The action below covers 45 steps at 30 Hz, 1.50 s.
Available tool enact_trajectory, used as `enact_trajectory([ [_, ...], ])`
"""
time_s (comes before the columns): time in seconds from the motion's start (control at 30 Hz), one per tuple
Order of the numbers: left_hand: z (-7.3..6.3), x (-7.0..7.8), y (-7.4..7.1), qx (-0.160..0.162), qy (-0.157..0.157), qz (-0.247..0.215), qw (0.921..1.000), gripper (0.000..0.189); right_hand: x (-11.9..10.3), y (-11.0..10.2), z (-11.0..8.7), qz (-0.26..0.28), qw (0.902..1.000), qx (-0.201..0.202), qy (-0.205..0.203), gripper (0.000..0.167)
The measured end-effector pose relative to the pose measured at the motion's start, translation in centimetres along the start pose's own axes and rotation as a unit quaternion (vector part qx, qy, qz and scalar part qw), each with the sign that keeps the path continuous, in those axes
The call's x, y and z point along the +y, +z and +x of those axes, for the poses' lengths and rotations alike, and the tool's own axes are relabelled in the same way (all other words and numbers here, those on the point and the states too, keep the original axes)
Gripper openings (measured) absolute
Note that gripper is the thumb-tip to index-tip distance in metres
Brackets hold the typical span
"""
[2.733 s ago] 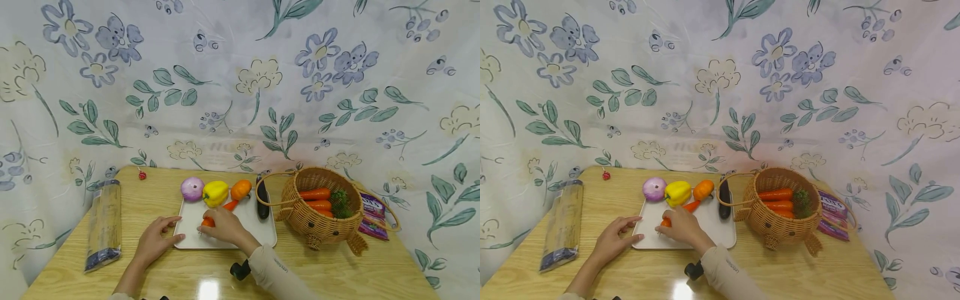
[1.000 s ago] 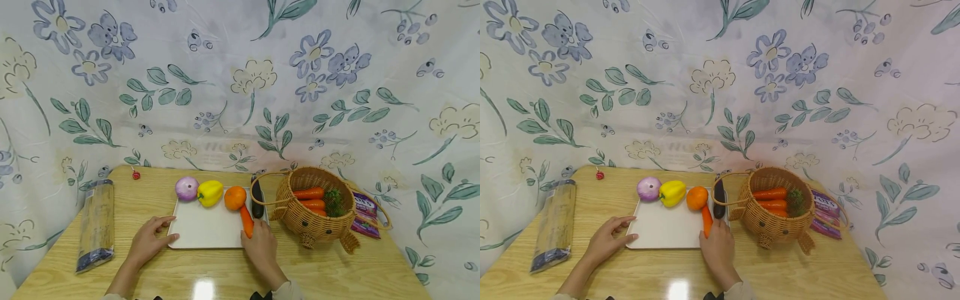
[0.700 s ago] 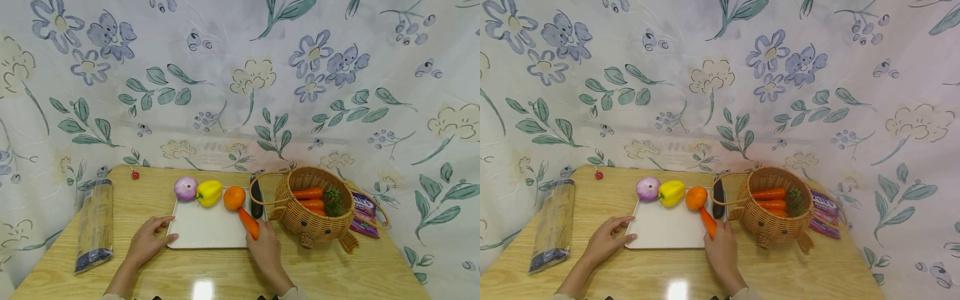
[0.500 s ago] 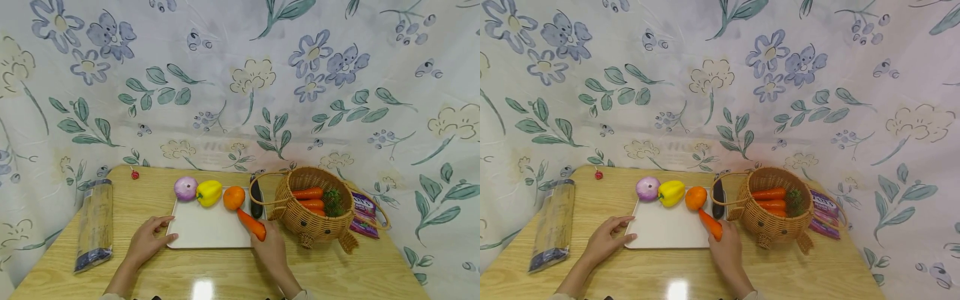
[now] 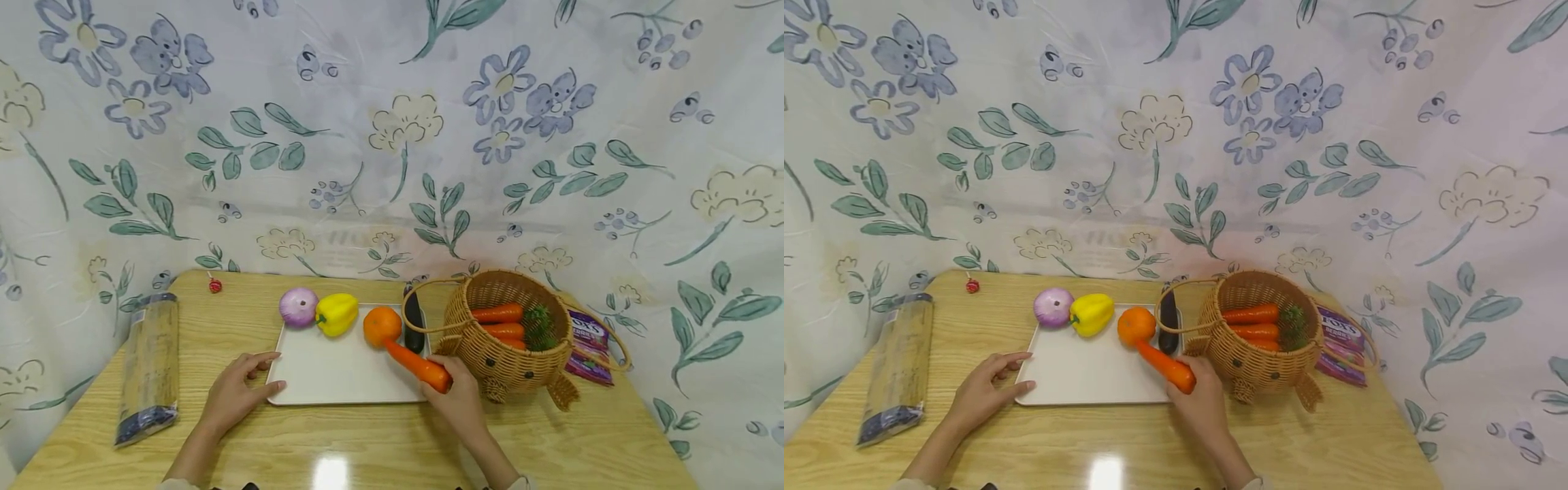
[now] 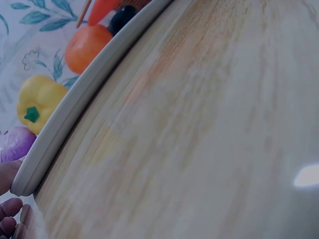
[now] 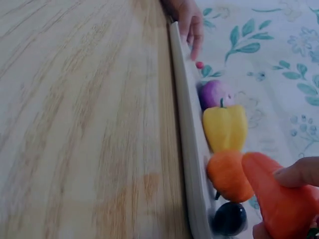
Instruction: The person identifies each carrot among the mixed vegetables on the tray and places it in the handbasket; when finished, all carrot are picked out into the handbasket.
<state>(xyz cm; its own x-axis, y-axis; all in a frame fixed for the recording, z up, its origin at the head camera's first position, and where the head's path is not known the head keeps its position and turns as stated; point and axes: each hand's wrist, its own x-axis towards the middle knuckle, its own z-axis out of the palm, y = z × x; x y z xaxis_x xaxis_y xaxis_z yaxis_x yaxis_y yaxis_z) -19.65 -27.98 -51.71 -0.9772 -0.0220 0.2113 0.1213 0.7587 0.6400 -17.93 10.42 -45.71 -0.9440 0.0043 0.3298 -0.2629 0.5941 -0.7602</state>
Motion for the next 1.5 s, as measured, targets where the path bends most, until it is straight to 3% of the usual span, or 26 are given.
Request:
enact_trajectory([
  [0.3, 0.2, 0.2, -0.3, -0.008, -0.007, -0.007, 0.9999, 0.054, 0.3, -1.3, 0.6, 0.063, 0.9956, -0.069, -0.007, 0.040],
  [0.63, 0.3, -0.2, 0.0, 0.004, 0.002, -0.002, 1.0000, 0.054, -0.5, -4.7, 2.6, 0.114, 0.9765, -0.179, -0.033, 0.040],
  [0.83, 0.4, -0.3, -0.1, 0.000, 0.000, 0.005, 1.0000, 0.054, -0.6, -6.4, 3.5, 0.122, 0.9684, -0.209, -0.059, 0.040],
  [1.13, 0.3, -0.2, -0.2, -0.004, -0.002, 0.003, 1.0000, 0.054, -0.8, -9.3, 4.6, 0.130, 0.9574, -0.251, -0.057, 0.040],
  [1.3, 0.1, 0.0, -0.2, -0.005, 0.007, -0.004, 1.0000, 0.053, -0.6, -11.2, 5.7, 0.110, 0.9574, -0.250, -0.095, 0.040],
  [1.5, -0.1, 0.2, -0.1, -0.001, 0.009, -0.005, 0.9999, 0.053, -0.5, -13.5, 7.1, 0.102, 0.9585, -0.248, -0.097, 0.040],
])
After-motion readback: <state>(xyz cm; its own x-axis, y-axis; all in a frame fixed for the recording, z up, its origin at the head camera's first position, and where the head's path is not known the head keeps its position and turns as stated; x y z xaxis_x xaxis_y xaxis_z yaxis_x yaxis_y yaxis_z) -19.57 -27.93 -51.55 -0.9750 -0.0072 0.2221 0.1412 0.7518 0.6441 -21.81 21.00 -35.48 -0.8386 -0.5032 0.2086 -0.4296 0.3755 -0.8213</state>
